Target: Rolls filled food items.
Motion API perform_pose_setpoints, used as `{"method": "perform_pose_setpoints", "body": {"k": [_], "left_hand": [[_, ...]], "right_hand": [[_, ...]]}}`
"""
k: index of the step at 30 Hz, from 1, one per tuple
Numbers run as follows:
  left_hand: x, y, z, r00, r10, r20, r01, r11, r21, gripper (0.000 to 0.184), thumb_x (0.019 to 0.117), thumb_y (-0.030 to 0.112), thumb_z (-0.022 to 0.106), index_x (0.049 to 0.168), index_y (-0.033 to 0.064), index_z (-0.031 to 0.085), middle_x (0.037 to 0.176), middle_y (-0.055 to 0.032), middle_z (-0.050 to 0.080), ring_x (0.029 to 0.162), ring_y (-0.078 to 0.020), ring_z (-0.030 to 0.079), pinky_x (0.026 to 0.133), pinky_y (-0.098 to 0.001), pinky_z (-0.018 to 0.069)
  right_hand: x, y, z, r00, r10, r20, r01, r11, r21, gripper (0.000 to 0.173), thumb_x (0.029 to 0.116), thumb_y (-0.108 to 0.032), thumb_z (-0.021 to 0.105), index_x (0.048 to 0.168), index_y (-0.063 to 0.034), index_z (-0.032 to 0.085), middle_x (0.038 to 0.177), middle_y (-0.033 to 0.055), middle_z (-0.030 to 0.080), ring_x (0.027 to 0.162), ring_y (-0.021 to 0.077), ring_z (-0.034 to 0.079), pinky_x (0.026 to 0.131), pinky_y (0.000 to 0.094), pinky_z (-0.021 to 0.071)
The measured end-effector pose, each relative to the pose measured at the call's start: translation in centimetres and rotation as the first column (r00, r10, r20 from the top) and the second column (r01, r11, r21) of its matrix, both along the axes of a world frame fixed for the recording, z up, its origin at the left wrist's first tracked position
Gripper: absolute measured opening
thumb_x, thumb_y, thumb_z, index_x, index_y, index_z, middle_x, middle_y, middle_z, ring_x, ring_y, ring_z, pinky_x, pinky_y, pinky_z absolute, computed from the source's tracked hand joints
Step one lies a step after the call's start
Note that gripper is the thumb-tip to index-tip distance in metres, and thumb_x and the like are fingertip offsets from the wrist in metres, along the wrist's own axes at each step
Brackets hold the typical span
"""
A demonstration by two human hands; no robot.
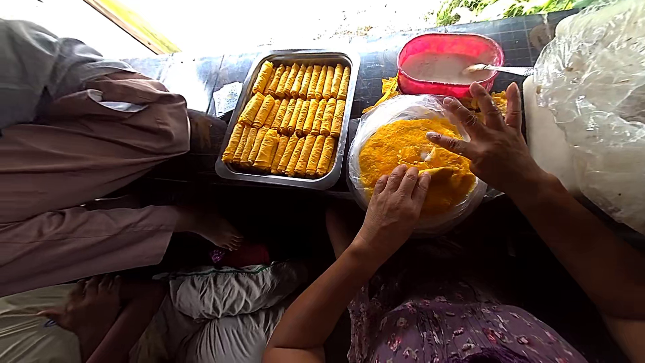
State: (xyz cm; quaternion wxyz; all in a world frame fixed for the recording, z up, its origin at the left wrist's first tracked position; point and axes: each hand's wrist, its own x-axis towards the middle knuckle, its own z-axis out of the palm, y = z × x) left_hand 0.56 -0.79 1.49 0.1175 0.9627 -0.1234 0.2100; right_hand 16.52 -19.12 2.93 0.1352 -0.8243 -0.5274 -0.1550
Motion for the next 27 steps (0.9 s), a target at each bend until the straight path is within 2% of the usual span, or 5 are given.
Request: {"method": "perform_pose_setpoints", "body": {"k": [5, 11, 16, 22, 27], "left_hand": [[-0.2, -0.4, 0.0, 0.999, 0.042, -0.002, -0.042, 0.999, 0.014, 0.036, 0.0948, 0.001, 0.059, 0.127, 0.0095, 0.072, 0.125, -0.0125, 0.069, 0.124, -0.0313, 0.061, 0.098, -0.0432, 0.0491], [-0.1, -0.3, -0.1, 0.999, 0.036, 0.008, -0.036, 0.999, 0.032, 0.036, 0.0941, 0.0, 0.059, 0.127, 0.0092, 0.072, 0.126, -0.013, 0.07, 0.123, -0.0319, 0.061, 0.098, -0.045, 0.0472], [-0.1, -0.2, -0.2, 0.999, 0.035, 0.005, -0.035, 0.998, 0.043, 0.035, 0.0948, 0.001, 0.059, 0.126, 0.0094, 0.072, 0.126, -0.0111, 0.07, 0.124, -0.0303, 0.061, 0.097, -0.0441, 0.0467], [0.1, -0.1, -0.2, 1.0, 0.017, -0.011, -0.017, 0.999, 0.028, 0.038, 0.0926, 0.0, 0.06, 0.128, 0.0094, 0.072, 0.127, -0.0129, 0.069, 0.123, -0.0314, 0.062, 0.097, -0.0451, 0.0473], [0.1, -0.1, 0.0, 1.0, 0.024, -0.016, -0.024, 0.999, 0.04, 0.036, 0.0927, 0.001, 0.061, 0.125, 0.0099, 0.073, 0.126, -0.0123, 0.07, 0.122, -0.031, 0.062, 0.096, -0.046, 0.0485]], "right_hand": [[-0.2, -0.4, -0.8, 0.982, 0.189, -0.025, -0.189, 0.982, 0.011, 0.058, 0.0889, 0.013, 0.055, 0.125, -0.0283, 0.076, 0.154, 0.0172, 0.052, 0.151, 0.0508, 0.028, 0.116, 0.0808, 0.0086], [0.9, 0.8, 0.2, 0.996, 0.076, -0.051, -0.078, 0.996, -0.049, 0.072, 0.0882, 0.021, 0.051, 0.137, -0.03, 0.068, 0.156, 0.0229, 0.046, 0.15, 0.054, 0.026, 0.114, 0.0818, 0.0086], [0.8, 1.4, -0.6, 0.952, 0.28, -0.127, -0.288, 0.957, -0.047, 0.072, 0.0862, 0.017, 0.053, 0.132, -0.0362, 0.071, 0.157, 0.0181, 0.048, 0.148, 0.0545, 0.03, 0.114, 0.0816, 0.0133], [1.3, 3.2, 1.1, 0.983, 0.17, -0.071, -0.179, 0.973, -0.146, 0.066, 0.0927, 0.016, 0.052, 0.132, -0.0345, 0.071, 0.158, 0.018, 0.045, 0.151, 0.0512, 0.027, 0.114, 0.0817, 0.0097], [0.8, 3.6, 1.0, 0.959, 0.255, -0.125, -0.268, 0.958, -0.105, 0.071, 0.0895, 0.015, 0.053, 0.128, -0.0415, 0.072, 0.159, 0.0119, 0.047, 0.151, 0.0499, 0.029, 0.116, 0.0786, 0.0124]]}}
